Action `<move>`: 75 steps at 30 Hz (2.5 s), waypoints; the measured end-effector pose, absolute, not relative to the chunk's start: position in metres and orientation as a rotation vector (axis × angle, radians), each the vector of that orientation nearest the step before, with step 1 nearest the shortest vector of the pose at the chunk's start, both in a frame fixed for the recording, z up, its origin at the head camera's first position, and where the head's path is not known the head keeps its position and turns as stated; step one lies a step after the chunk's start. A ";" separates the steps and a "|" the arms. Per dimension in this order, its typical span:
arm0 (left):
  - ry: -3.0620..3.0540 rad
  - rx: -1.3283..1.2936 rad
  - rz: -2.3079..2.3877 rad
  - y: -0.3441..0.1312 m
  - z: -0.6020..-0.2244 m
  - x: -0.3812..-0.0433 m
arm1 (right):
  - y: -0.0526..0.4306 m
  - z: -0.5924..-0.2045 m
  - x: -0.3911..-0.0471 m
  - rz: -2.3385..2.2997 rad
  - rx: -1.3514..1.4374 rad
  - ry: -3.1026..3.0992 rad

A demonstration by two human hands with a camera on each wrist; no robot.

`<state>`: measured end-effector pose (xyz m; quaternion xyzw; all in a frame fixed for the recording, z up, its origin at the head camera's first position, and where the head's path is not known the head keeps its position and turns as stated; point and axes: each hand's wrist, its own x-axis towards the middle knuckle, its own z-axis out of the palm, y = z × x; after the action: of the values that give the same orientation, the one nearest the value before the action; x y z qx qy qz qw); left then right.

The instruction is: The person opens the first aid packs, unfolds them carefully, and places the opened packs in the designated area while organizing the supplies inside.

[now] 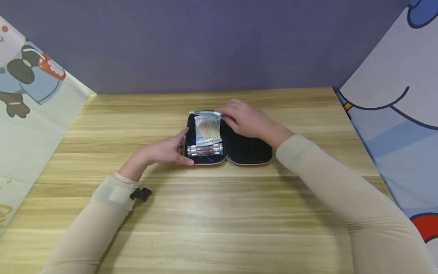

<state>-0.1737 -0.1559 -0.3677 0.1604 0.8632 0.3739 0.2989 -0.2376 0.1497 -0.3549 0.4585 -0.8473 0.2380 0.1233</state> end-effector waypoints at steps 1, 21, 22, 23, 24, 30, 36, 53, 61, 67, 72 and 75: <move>2.297 0.419 0.985 -0.156 -0.368 -0.174 | 0.150 -0.353 -0.239 0.810 1.243 -2.516; 2.312 0.397 0.937 -0.155 -0.365 -0.175 | 0.224 -0.322 -0.245 1.228 0.472 -3.039; 2.315 0.398 0.929 -0.156 -0.365 -0.175 | 0.229 -0.321 -0.246 1.201 0.481 -3.078; 2.319 0.401 0.924 -0.156 -0.366 -0.175 | 0.234 -0.321 -0.247 1.177 0.478 -3.112; 2.322 0.401 0.919 -0.156 -0.366 -0.175 | 0.238 -0.321 -0.248 1.153 0.462 -3.139; 2.333 0.419 0.923 -0.157 -0.368 -0.175 | 0.257 -0.321 -0.247 0.973 0.293 -3.289; 2.339 0.404 0.899 -0.159 -0.368 -0.176 | 0.252 -0.334 -0.245 0.806 0.232 -3.444; 2.307 0.456 0.972 -0.158 -0.366 -0.177 | 0.195 -0.357 -0.246 0.677 0.308 -3.402; 2.305 0.457 0.962 -0.159 -0.366 -0.177 | 0.196 -0.361 -0.248 0.778 0.221 -3.366; 2.306 0.479 0.963 -0.159 -0.368 -0.177 | 0.200 -0.362 -0.248 0.792 0.288 -3.345; 2.299 0.466 0.959 -0.158 -0.369 -0.178 | 0.204 -0.363 -0.247 0.701 0.392 -3.341; 2.295 0.451 0.969 -0.159 -0.369 -0.177 | 0.205 -0.363 -0.247 0.648 0.431 -3.333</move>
<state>-0.1772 -0.1588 -0.3691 0.1701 0.8646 0.3651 0.3003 -0.2471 0.2055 -0.3625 0.1248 -0.9642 0.1875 -0.1400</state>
